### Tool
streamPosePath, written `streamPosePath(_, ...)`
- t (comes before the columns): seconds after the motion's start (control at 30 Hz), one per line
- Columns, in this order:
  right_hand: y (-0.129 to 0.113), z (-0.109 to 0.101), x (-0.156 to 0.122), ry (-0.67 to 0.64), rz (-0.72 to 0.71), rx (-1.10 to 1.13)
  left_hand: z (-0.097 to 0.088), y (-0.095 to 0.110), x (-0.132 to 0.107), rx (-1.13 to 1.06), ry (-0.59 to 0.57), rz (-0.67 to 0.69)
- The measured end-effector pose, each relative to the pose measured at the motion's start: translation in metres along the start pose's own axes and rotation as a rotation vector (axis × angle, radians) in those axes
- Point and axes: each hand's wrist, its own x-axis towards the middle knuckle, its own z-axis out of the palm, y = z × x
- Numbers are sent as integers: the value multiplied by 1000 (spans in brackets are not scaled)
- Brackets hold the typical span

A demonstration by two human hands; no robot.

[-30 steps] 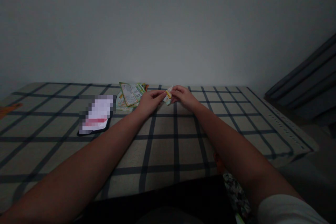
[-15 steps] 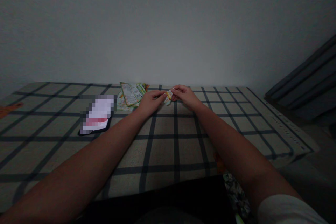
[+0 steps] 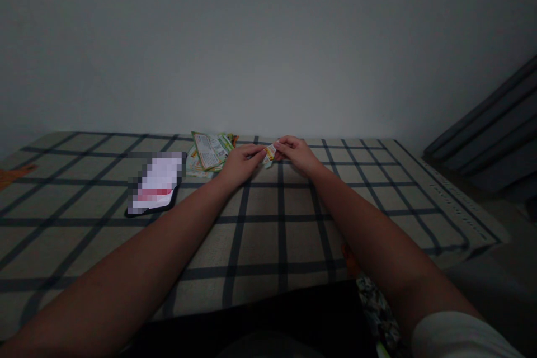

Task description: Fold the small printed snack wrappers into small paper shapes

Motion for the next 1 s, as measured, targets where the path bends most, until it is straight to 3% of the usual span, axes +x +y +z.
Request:
streamPosePath(0.33,-1,0,0,14,79,68,0,0,0,-3,23,-32)
streamPosePath(0.73,2,0,2,52,35,69,-1,4,-1,-22,-25,-36)
streamPosePath(1.0,1,3,1,-17,47,7,1,-5,0,-45,64,-69)
